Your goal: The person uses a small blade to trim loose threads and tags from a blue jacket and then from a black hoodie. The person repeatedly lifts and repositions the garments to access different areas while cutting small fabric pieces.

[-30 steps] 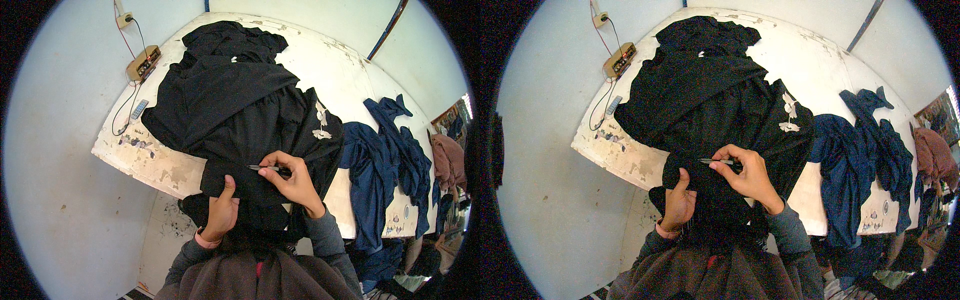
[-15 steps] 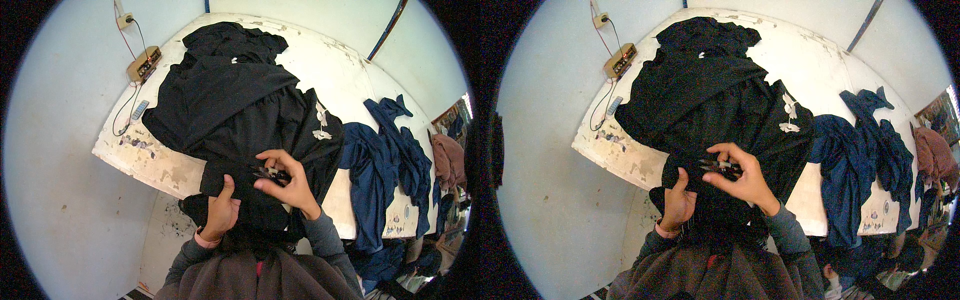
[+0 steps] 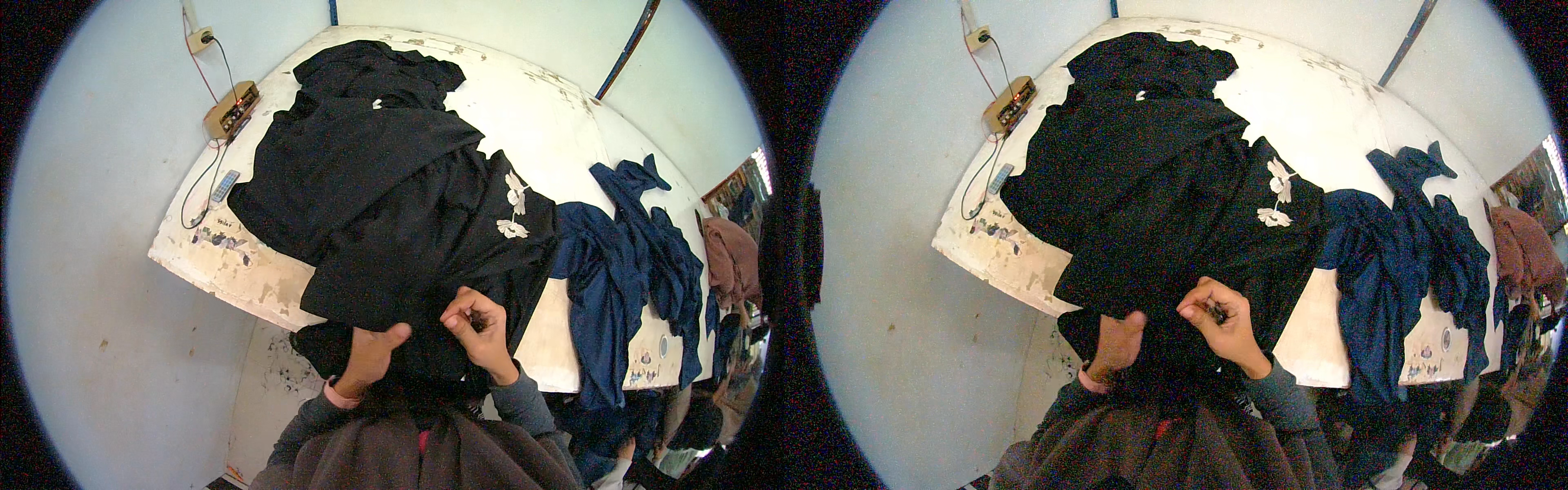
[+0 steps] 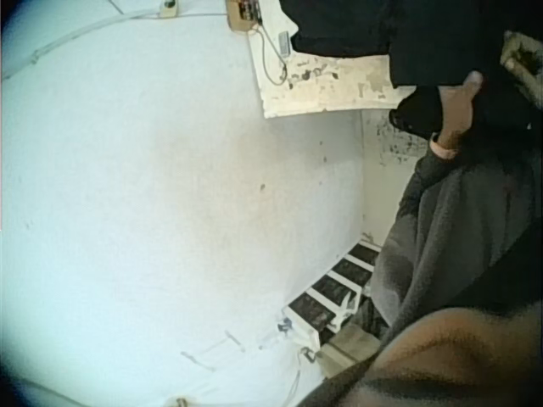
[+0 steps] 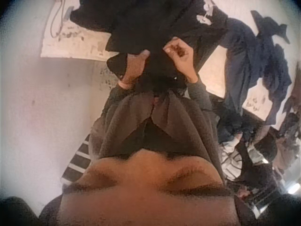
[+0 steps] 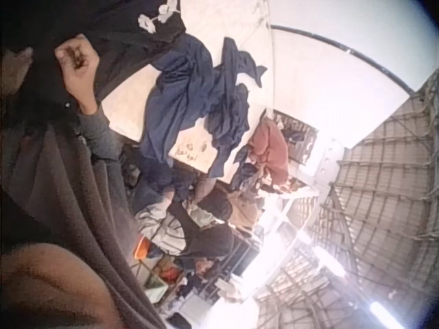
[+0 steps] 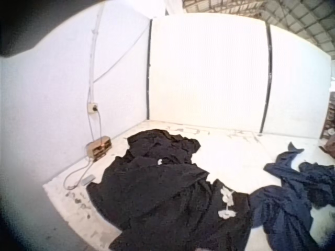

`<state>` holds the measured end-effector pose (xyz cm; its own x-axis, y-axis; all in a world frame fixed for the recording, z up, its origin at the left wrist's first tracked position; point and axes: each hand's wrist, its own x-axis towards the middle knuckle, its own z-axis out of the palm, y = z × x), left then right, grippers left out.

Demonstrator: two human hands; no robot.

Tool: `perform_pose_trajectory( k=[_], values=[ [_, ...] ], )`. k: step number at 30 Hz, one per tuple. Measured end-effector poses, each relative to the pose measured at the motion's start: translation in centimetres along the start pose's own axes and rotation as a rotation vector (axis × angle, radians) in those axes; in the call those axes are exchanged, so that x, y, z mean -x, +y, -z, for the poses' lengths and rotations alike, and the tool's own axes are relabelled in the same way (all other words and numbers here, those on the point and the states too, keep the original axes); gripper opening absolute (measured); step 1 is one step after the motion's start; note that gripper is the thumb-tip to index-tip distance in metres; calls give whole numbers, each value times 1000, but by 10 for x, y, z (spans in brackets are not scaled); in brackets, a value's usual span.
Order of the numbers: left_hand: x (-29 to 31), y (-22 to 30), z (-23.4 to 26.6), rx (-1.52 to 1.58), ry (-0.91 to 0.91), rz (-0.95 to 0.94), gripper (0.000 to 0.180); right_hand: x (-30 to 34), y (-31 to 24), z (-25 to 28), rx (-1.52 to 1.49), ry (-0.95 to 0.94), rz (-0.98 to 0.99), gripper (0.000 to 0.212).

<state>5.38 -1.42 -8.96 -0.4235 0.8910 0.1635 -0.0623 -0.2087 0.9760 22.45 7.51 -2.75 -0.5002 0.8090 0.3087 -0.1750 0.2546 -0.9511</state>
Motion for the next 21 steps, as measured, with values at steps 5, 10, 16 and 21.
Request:
perform_pose_trajectory(
  k=[5, 10, 16, 21],
  values=[
    [-14, 30, -21, 631, 54, 568, 43, 1, 9, 6, 243, 32, 174, 11],
    [0, 29, -21, 598, -51, 468, 46, -23, -17, -8, 674, -11, 358, 21],
    [-8, 33, -10, 614, -86, 579, 58, -22, -4, -8, 371, -35, 238, 20],
    [-15, 54, -7, 859, -143, 484, 56, -19, -25, 13, 370, -287, 262, 28]
  ],
)
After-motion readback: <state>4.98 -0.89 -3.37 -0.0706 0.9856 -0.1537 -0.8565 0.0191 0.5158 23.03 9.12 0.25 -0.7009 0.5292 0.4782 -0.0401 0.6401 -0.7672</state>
